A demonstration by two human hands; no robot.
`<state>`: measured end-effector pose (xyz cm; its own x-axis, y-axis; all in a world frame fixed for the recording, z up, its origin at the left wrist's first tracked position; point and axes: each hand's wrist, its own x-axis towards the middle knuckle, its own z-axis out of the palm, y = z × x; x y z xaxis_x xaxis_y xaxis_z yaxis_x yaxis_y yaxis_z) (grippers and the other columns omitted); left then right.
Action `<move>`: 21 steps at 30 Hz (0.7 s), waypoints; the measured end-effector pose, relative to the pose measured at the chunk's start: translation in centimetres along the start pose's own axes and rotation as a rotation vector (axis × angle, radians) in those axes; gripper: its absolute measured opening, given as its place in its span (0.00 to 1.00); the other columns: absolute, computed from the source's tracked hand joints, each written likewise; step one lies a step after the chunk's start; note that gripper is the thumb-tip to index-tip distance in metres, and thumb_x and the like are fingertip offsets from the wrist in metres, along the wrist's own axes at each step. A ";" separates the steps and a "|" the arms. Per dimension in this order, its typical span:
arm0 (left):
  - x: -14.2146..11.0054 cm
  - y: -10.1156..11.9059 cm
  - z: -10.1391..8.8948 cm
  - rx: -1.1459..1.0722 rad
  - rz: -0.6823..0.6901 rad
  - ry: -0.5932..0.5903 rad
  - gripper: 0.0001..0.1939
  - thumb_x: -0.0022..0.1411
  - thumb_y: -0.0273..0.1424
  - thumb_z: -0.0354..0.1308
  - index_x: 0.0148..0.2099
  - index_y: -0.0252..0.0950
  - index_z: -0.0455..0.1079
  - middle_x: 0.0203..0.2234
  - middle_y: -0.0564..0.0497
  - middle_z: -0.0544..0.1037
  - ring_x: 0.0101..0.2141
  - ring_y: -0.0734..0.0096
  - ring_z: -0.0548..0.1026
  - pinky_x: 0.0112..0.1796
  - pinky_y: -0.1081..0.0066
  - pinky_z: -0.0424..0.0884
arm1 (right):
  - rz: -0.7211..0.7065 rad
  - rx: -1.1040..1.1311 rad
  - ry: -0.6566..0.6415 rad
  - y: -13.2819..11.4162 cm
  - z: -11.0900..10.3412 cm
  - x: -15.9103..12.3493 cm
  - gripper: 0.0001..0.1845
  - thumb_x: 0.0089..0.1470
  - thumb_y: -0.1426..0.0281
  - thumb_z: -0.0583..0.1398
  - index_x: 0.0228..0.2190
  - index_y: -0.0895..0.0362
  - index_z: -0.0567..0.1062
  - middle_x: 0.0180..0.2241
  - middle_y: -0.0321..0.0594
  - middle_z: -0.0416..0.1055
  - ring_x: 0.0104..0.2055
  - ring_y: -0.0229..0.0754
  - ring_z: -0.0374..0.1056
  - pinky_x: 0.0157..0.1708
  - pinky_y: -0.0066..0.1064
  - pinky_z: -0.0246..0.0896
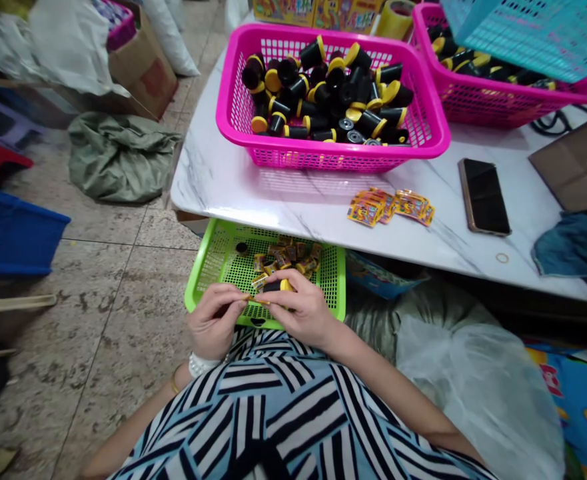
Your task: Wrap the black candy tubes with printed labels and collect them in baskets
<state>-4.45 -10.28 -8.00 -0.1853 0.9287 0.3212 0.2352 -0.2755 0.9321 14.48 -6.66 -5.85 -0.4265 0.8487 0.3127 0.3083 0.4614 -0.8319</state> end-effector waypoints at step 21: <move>0.6 -1.6 0.3 -0.091 -0.405 -0.053 0.03 0.57 0.30 0.65 0.33 0.36 0.77 0.31 0.50 0.78 0.32 0.71 0.75 0.35 0.72 0.71 | 0.172 0.085 0.050 1.0 1.3 0.5 0.06 0.58 0.72 0.61 0.32 0.55 0.79 0.39 0.44 0.72 0.42 0.42 0.71 0.42 0.35 0.68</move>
<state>-4.65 -9.25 -9.34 -0.1952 0.9774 -0.0814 0.0677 0.0962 0.9931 13.45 -6.15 -7.16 -0.3304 0.9259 0.1834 0.2991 0.2870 -0.9100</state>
